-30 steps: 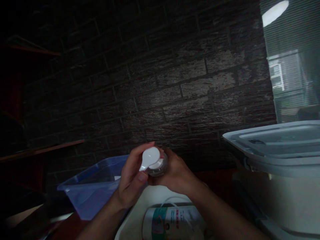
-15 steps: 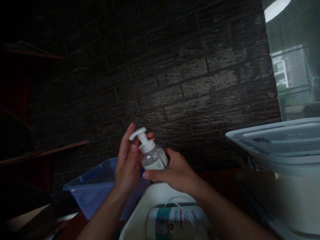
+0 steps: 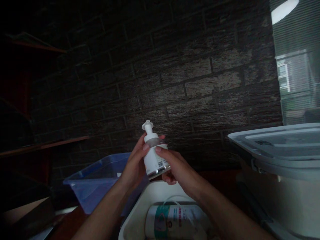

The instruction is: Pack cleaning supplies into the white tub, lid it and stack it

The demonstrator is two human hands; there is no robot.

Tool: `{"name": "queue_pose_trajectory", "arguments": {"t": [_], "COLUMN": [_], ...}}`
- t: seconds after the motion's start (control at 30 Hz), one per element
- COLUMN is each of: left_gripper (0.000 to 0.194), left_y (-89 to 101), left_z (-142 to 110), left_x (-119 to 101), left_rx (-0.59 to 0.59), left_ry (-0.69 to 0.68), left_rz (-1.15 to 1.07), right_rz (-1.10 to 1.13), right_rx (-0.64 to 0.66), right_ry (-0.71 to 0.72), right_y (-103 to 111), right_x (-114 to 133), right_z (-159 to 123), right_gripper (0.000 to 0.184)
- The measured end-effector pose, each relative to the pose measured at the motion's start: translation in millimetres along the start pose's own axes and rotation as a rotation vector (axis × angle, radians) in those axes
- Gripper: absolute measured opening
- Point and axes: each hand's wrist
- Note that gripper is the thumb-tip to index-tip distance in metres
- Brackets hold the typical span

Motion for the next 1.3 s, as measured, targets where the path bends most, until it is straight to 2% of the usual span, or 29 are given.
{"name": "queue_pose_trajectory", "arguments": {"t": [0.1, 0.17, 0.37, 0.47, 0.6, 0.73, 0.83, 0.97, 1.1, 1.2, 1.3], "left_gripper": [0.04, 0.039, 0.042, 0.041, 0.042, 0.04, 0.038, 0.03, 0.028, 0.028, 0.033], "left_y": [4.1, 5.7, 4.2, 5.3, 5.5, 3.9, 5.3, 11.3, 14.6, 14.1, 16.3], "left_z": [-1, 0, 9, 16, 20, 19, 20, 20, 21, 21, 22], "left_x": [4, 6, 2, -4, -10, -8, -5, -5, -3, 0, 3], "left_rx": [0.098, 0.12, -0.046, -0.118, -0.108, -0.065, -0.046, -0.037, 0.029, -0.008, -0.041], "left_ry": [0.143, 0.188, 0.238, 0.323, 0.424, 0.431, 0.424, 0.374, 0.329, 0.277, 0.251], "left_rz": [0.049, 0.042, -0.092, -0.174, -0.282, -0.279, -0.276, -0.245, -0.218, -0.219, -0.139], "right_rz": [0.143, 0.165, -0.007, -0.063, -0.2, -0.429, -0.546, -0.616, -0.599, -0.617, -0.635], "right_rx": [-0.013, -0.005, 0.131, 0.137, 0.047, -0.156, -0.199, -0.183, -0.17, -0.146, -0.216], "right_ry": [-0.069, -0.091, -0.144, -0.08, 0.125, 0.355, 0.45, 0.471, 0.469, 0.444, 0.463], "right_y": [2, 3, 6, 4, 1, 4, 6, 7, 7, 10, 16], "right_x": [3, 5, 4, 3, 0, -4, -5, -6, -8, -10, -11], "right_z": [1, 2, 8, 7, 5, 6, 5, 3, 4, 9, 16], "right_gripper": [0.055, 0.058, 0.084, 0.073, 0.052, 0.045, 0.046, 0.051, 0.049, 0.041, 0.024]}}
Point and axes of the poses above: each hand's wrist, its own z-axis towards the middle knuckle, its own y-axis out of the back of the hand, x = y × z, and after that the axes turned 15 degrees about -x, right-handed
